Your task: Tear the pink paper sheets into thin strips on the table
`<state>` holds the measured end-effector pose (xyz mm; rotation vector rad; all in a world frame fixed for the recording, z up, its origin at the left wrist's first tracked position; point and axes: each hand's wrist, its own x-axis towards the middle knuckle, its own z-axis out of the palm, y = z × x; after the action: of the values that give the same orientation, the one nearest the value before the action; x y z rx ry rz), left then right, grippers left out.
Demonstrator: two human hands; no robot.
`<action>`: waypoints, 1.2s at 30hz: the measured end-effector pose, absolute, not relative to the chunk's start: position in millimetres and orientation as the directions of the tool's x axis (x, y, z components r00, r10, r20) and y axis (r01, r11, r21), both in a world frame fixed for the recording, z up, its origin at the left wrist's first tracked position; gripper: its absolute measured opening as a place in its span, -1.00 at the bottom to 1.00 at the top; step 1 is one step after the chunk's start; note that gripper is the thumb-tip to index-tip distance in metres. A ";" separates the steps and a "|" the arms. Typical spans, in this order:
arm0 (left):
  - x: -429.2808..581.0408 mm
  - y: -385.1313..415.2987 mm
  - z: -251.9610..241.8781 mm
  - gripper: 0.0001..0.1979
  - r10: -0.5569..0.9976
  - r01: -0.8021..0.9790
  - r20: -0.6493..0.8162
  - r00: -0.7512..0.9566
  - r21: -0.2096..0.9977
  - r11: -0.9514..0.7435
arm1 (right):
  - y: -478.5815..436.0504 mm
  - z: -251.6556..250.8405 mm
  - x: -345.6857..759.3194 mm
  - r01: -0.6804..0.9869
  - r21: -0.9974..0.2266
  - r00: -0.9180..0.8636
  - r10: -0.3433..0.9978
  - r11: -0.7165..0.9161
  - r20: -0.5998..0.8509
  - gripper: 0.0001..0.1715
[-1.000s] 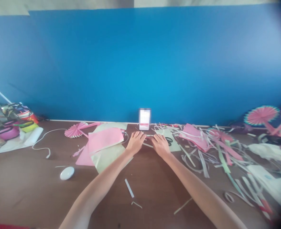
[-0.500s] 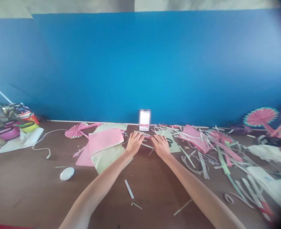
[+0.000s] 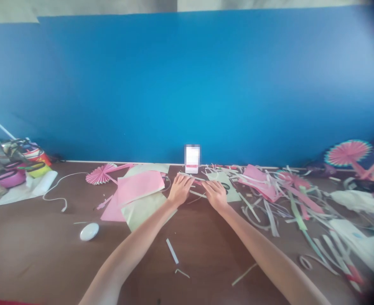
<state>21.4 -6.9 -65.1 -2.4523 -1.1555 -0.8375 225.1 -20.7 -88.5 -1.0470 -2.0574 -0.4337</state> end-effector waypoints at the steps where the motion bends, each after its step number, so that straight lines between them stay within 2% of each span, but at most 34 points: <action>1: 22.2 -7.7 -64.4 -0.59 0.597 0.774 0.617 0.512 -0.032 -0.632 | -21.1 -88.3 224.4 0.775 -0.038 -0.390 0.524 0.631 0.757 -0.53; 7: 22.8 -9.7 -63.9 -0.71 0.618 0.800 0.591 0.518 -0.079 -0.595 | -23.2 -87.2 221.5 0.706 -0.041 -0.444 0.487 0.707 0.753 -0.53; 13: 21.8 -10.5 -63.7 -0.79 0.638 0.796 0.563 0.526 -0.060 -0.603 | -23.1 -82.9 217.1 0.716 -0.161 -0.357 0.554 0.679 0.752 -0.63; 17: 25.3 -13.2 -60.5 -0.76 0.634 0.794 0.570 0.522 -0.054 -0.606 | -24.1 -77.9 214.2 0.747 -0.233 -0.298 0.627 0.622 0.720 -0.73; 25: 22.6 -10.7 -56.9 -0.70 0.620 0.808 0.596 0.511 -0.086 -0.583 | -24.5 -71.7 216.2 0.717 -0.305 -0.242 0.635 0.626 0.734 -0.75; 29: 19.9 -8.0 -49.8 -0.70 0.633 0.818 0.604 0.484 -0.056 -0.572 | -25.4 -63.3 214.1 0.635 -0.453 -0.154 0.677 0.626 0.720 -0.75; 33: 20.1 -6.7 -41.8 -0.71 0.676 0.817 0.571 0.465 0.016 -0.576 | -23.1 -53.5 210.4 0.511 -0.676 0.009 0.783 0.530 0.621 -0.76; 36: 19.6 -6.1 -37.6 -0.73 0.726 0.826 0.521 0.448 0.070 -0.560 | -18.3 -49.5 210.2 0.427 -0.761 0.046 0.829 0.489 0.558 -0.70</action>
<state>19.6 -6.1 -37.6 -2.5029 -1.3591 -0.7556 210.2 -18.3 -49.5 -1.1165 -1.5778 0.4340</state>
